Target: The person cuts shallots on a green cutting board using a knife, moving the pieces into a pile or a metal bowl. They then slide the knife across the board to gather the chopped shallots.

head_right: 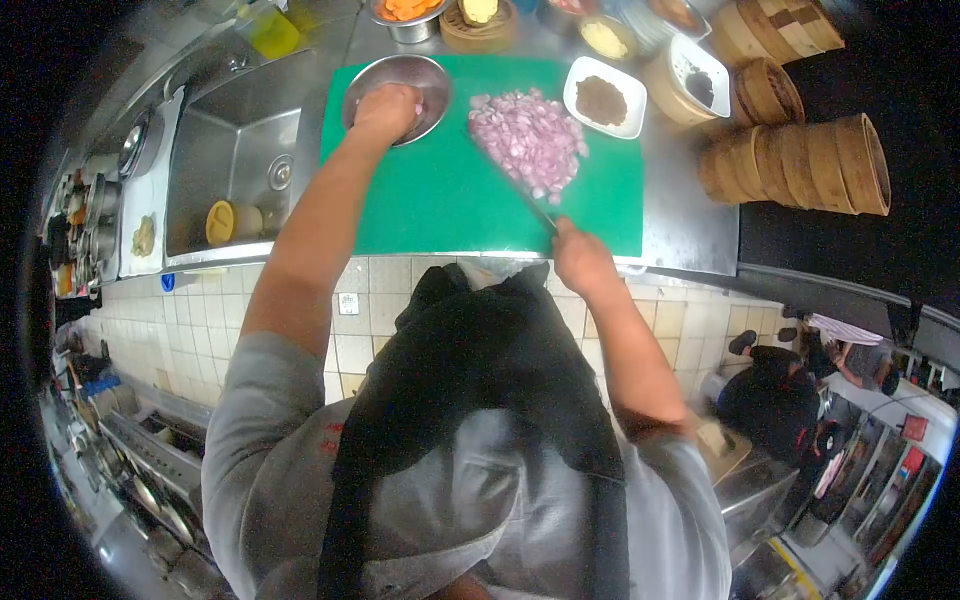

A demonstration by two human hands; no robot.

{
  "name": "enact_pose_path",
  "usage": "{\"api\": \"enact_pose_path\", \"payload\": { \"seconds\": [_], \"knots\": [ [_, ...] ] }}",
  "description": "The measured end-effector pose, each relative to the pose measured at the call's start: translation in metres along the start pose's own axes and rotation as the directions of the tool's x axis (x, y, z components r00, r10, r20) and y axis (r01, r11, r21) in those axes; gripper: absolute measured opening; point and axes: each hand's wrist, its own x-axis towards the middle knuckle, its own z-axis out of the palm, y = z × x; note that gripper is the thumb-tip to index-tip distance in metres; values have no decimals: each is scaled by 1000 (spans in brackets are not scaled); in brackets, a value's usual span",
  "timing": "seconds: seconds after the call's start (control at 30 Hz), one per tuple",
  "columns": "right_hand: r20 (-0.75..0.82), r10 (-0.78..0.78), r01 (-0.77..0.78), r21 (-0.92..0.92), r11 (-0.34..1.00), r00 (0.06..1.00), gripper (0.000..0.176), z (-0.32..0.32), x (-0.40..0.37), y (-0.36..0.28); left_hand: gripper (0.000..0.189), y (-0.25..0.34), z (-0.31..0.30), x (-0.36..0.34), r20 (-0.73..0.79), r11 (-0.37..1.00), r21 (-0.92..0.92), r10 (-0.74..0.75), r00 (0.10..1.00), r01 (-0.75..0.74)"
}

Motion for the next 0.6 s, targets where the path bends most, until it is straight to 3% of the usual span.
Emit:
{"api": "enact_pose_path", "payload": {
  "seconds": [0.03, 0.13, 0.23, 0.3, 0.4, 0.6],
  "knots": [
    [1, -3, 3, -2, 1000, 1000, 26, 1, -1, 1, 24, 3, -5, -4, 2, 1000, -3, 9, 1000, -9],
    [-37, -33, 33, 15, 999, 999, 25, -2, -4, -2, 23, 15, -28, -40, -213, 937, -347, -51, 976, -27],
    [-21, -31, 31, 3, 1000, 999, 24, -2, -3, -1, 25, 24, -21, -86, -332, 844, -486, 63, 941, -228],
    [2, -29, 29, 0, 1000, 1000, 23, -4, -2, -1, 27, 37, 5, -120, -390, 835, -449, 137, 911, -318],
    [13, -48, 48, 4, 999, 999, 23, -3, 0, 3, 30, 54, 44, -158, -155, 849, -503, 95, 983, -161],
    [53, -43, 43, 12, 999, 998, 25, -11, -4, -5, 26, 69, 59, -179, -371, 794, -574, -32, 928, -202]
  ]
}}
